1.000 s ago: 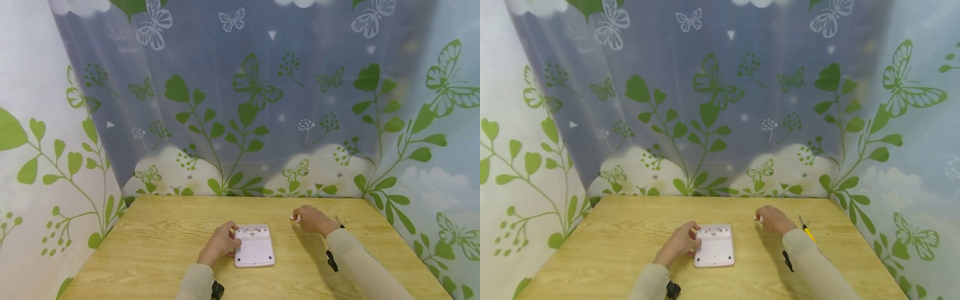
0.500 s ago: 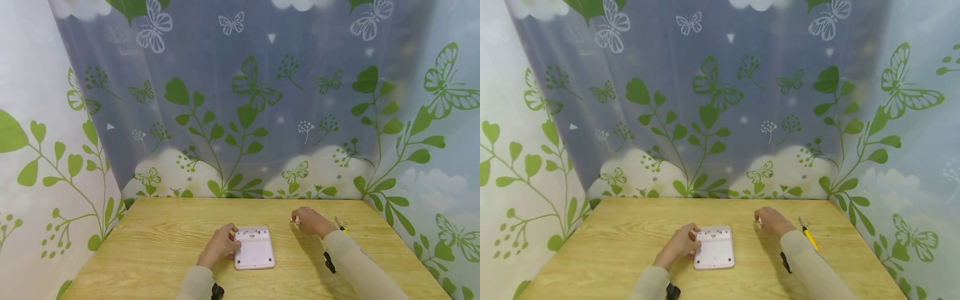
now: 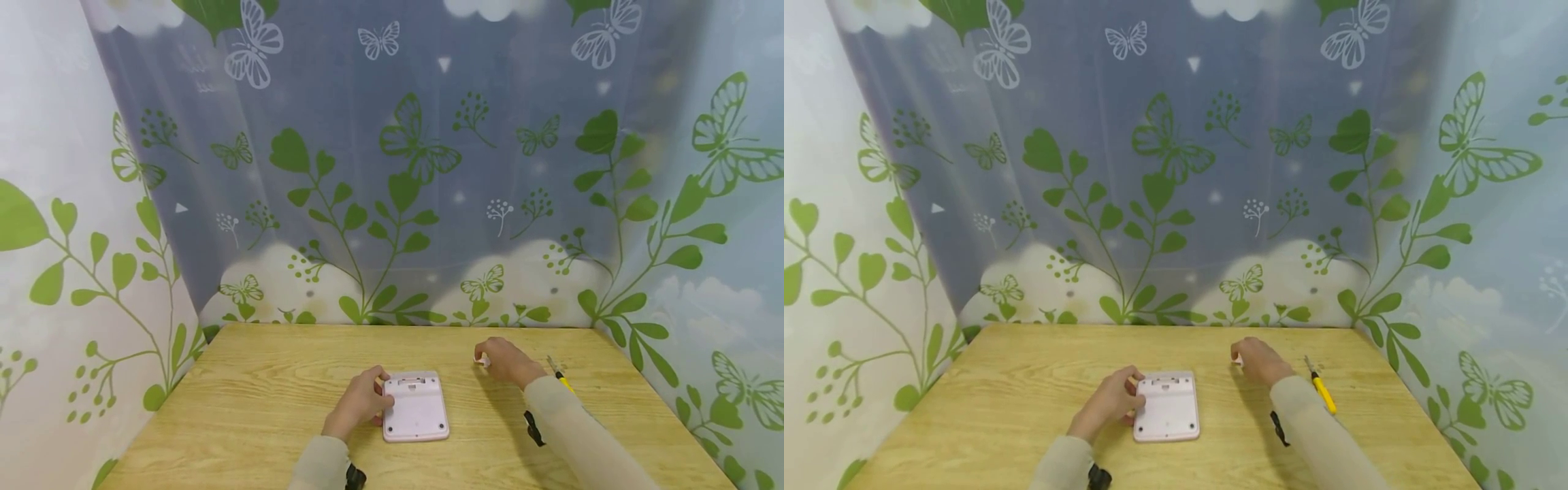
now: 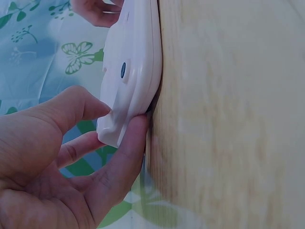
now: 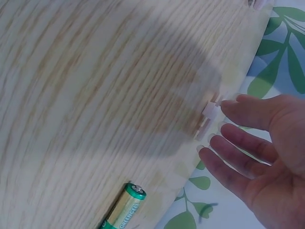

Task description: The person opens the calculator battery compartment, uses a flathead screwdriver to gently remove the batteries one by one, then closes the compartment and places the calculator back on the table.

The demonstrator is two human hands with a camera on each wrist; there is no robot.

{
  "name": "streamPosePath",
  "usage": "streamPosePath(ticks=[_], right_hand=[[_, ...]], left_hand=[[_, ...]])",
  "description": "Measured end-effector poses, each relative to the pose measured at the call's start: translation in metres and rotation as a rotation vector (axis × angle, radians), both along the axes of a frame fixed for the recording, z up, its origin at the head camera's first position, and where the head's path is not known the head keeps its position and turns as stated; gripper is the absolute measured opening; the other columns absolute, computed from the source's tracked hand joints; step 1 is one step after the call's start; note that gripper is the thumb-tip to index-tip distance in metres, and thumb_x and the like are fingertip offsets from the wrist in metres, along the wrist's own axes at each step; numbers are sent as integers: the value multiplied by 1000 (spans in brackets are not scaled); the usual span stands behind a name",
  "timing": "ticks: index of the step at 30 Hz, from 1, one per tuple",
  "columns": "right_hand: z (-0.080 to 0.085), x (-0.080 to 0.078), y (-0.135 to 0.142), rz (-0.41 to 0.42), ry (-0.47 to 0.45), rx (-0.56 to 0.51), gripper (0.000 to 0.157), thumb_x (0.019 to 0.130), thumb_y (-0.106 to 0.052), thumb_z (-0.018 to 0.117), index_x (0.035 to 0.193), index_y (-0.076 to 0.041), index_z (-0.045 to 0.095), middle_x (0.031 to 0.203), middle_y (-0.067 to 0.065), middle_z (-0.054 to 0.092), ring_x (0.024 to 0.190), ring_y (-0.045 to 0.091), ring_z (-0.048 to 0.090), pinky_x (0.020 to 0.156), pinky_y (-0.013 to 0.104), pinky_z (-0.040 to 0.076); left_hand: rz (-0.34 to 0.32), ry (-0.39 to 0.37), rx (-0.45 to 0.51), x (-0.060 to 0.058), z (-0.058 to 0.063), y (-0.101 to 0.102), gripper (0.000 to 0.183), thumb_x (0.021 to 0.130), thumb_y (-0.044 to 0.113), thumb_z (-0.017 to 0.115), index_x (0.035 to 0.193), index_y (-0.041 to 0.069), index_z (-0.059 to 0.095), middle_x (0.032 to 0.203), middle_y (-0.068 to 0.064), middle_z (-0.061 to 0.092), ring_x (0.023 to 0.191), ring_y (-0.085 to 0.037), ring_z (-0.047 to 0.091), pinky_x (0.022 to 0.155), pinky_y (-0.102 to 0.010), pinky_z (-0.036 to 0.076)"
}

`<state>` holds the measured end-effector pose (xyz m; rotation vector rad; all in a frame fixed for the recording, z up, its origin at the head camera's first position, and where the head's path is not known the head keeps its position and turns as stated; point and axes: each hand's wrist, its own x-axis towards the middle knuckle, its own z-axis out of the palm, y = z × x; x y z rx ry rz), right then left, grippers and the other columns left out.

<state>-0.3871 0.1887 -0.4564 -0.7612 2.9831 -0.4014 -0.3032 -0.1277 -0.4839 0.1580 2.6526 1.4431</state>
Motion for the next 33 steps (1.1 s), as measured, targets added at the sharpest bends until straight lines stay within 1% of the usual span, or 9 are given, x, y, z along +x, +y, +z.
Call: streamPosePath(ticks=[5, 9, 13, 16, 19, 20, 26, 33], right_hand=[[-1, -1, -1, -19, 0, 12, 37, 88, 13, 68, 121, -3, 70, 123, 21, 68, 118, 43, 62, 98, 56, 57], [-3, -1, -3, -19, 1, 26, 39, 88, 15, 66, 122, -3, 71, 120, 21, 67, 114, 41, 62, 99, 55, 56], [-7, -2, -4, -13, 5, 28, 38, 88, 17, 64, 118, -5, 73, 115, 18, 66, 109, 36, 62, 98, 53, 57], [-9, -2, -5, 10, 36, 39, 36, 88, 16, 65, 114, -6, 75, 111, 15, 69, 106, 35, 63, 96, 51, 58], [-11, -3, -5, 32, 63, 35, 32, 89, 16, 65, 111, -5, 76, 110, 16, 71, 105, 35, 65, 96, 51, 58], [-12, -3, -6, 42, 81, 43, 31, 89, 15, 66, 109, -5, 77, 108, 15, 72, 102, 34, 65, 94, 50, 59], [-13, -2, -7, 64, 133, 60, 26, 88, 15, 69, 104, -4, 78, 104, 14, 75, 98, 31, 68, 89, 46, 61], [-13, -1, -8, 54, 116, 66, 24, 86, 18, 68, 98, -1, 75, 99, 17, 74, 96, 33, 69, 86, 47, 61]], left_hand=[[3, 5, -4, 1, 0, 0, 38, 89, -1, 73, 123, 3, 58, 93, -13, 56, 74, -22, 59, 55, -33, 62], [1, 11, 0, 0, -1, 0, 38, 88, -2, 73, 123, 3, 58, 92, -12, 56, 72, -21, 59, 54, -33, 62], [2, 9, 3, 0, -1, 0, 38, 88, -2, 73, 123, 3, 58, 92, -12, 56, 72, -21, 59, 54, -32, 62], [2, 6, 6, 0, -1, -1, 37, 88, -2, 73, 123, 3, 59, 92, -12, 56, 72, -21, 59, 53, -33, 62], [2, 1, 8, 0, -2, -1, 37, 88, -2, 73, 122, 3, 59, 92, -12, 56, 72, -21, 59, 53, -32, 62], [1, -1, 8, 0, -2, -1, 37, 88, -2, 73, 122, 3, 59, 92, -12, 56, 72, -21, 60, 53, -32, 62], [8, -18, 13, 0, 0, -1, 37, 88, -2, 73, 122, 4, 59, 93, -12, 56, 74, -21, 60, 55, -32, 62], [2, -10, 11, 0, 0, -1, 37, 89, -2, 73, 123, 3, 59, 93, -13, 56, 74, -21, 60, 55, -32, 62]])
